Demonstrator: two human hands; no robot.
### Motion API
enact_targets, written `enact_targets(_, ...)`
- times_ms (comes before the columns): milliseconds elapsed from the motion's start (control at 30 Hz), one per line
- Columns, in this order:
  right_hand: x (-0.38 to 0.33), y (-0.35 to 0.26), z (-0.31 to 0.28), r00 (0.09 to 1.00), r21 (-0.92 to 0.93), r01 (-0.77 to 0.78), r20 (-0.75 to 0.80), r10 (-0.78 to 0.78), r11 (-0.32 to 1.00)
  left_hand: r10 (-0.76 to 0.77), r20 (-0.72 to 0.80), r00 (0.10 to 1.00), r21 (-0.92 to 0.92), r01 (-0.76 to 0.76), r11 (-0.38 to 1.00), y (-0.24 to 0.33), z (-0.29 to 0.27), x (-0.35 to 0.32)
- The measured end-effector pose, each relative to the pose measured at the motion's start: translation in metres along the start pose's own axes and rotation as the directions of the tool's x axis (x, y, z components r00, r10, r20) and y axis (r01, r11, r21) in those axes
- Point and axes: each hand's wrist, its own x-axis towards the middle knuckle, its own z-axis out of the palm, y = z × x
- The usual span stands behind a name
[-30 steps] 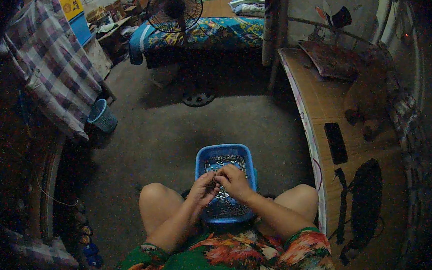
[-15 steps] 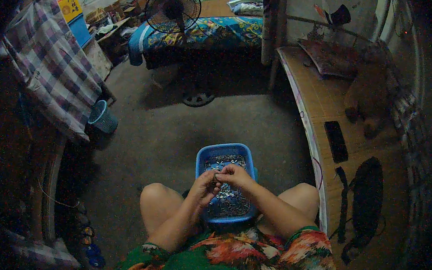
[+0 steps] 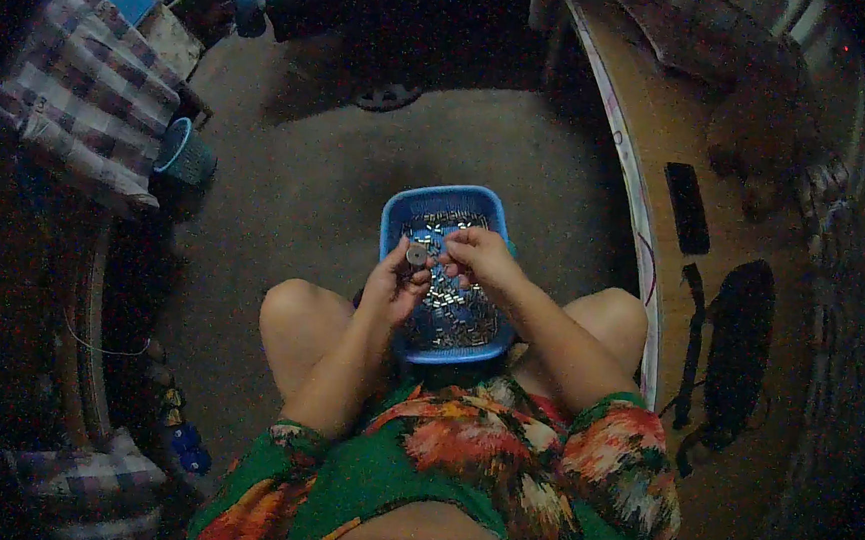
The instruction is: Sorting small metal hardware components inside a blue plastic basin.
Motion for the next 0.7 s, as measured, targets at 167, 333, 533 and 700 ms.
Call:
enact_targets(167, -0.004, -0.002, 0.004, 0.999, -0.150, -0.039, -0.001, 0.039, 0.988, -0.015, -0.003, 1.000, 0.006, 0.015, 1.000, -0.002, 0.000, -0.002)
enact_targets(333, -0.008, -0.002, 0.011, 1.000, -0.016, 0.024, -0.004, -0.024, 1.000, -0.001, -0.024, 1.000, 0.018, 0.002, 1.000, -0.008, -0.008, -0.001)
enact_targets(533, -0.007, 0.001, 0.010, 0.998, -0.233, 0.051, -0.012, -0.055, 0.971, 0.011, 0.000, 1.000, 0.075, -0.011, 0.997, -0.008, -0.002, -0.002)
enact_targets(700, -0.002, 0.008, 0.009, 0.996, -0.310, 0.084, 0.012, -0.085, 0.947, 0.024, 0.003, 1.000, 0.109, -0.024, 0.994, -0.008, 0.001, -0.004)
